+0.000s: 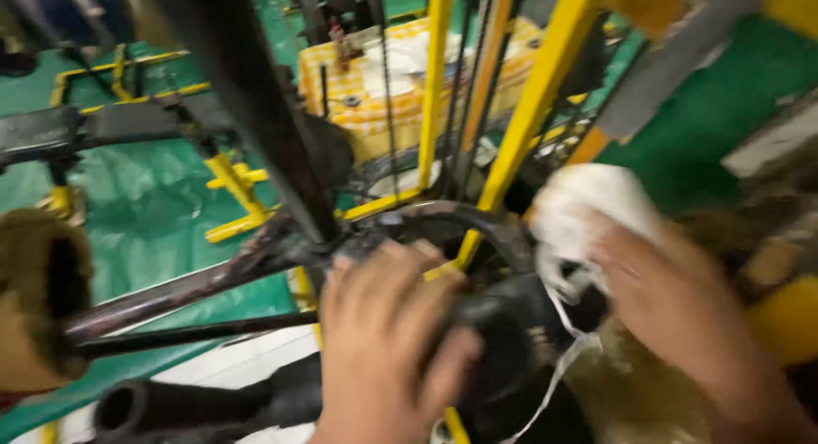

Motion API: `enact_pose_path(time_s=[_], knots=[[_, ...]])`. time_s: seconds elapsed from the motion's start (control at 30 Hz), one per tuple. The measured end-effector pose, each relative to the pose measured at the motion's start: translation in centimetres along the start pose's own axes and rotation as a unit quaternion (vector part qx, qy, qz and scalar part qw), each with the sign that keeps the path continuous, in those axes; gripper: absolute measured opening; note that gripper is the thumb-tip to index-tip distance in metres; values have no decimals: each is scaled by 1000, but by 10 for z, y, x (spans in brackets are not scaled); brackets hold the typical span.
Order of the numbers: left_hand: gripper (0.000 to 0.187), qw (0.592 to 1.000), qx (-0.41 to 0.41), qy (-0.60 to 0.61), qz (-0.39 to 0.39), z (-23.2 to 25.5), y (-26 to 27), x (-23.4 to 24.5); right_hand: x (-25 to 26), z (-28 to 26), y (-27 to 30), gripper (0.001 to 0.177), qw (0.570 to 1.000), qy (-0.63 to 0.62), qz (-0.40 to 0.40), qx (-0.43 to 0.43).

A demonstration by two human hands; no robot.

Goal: Wipe down and clean various pieces of exercise equipment in a gym using a cloth.

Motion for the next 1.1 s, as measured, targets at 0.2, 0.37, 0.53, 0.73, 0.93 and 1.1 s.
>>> enact_pose_path(time_s=[0.2,0.37,0.53,0.73,0.93,1.1], knots=[[69,995,27,88,-36,-7,4,10,-47,-35,-65,57,987,-14,-127,101],[67,938,122,317,71,-30,36,-11,-71,-68,-98,55,971,-35,-121,201],[68,921,97,315,206,-49,45,-34,-92,-109,-100,40,940,-38,-66,332],[23,878,173,371,246,-62,65,-59,-77,-51,-81,55,944,-7,-118,308],[26,889,189,381,172,-61,51,-59,-90,-77,-109,52,964,9,-204,171],[23,896,197,333,220,-61,53,-62,-85,-128,-111,46,908,-113,-138,378]])
Point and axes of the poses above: each hand's wrist, its own y-axis away from the middle knuckle, its own x-axis out of the back of the hand, z = x × y, the point moved 4 cm from there along -y, towards the middle knuckle, and after that the axes turned 4 degrees about x, right-handed, at the moved point
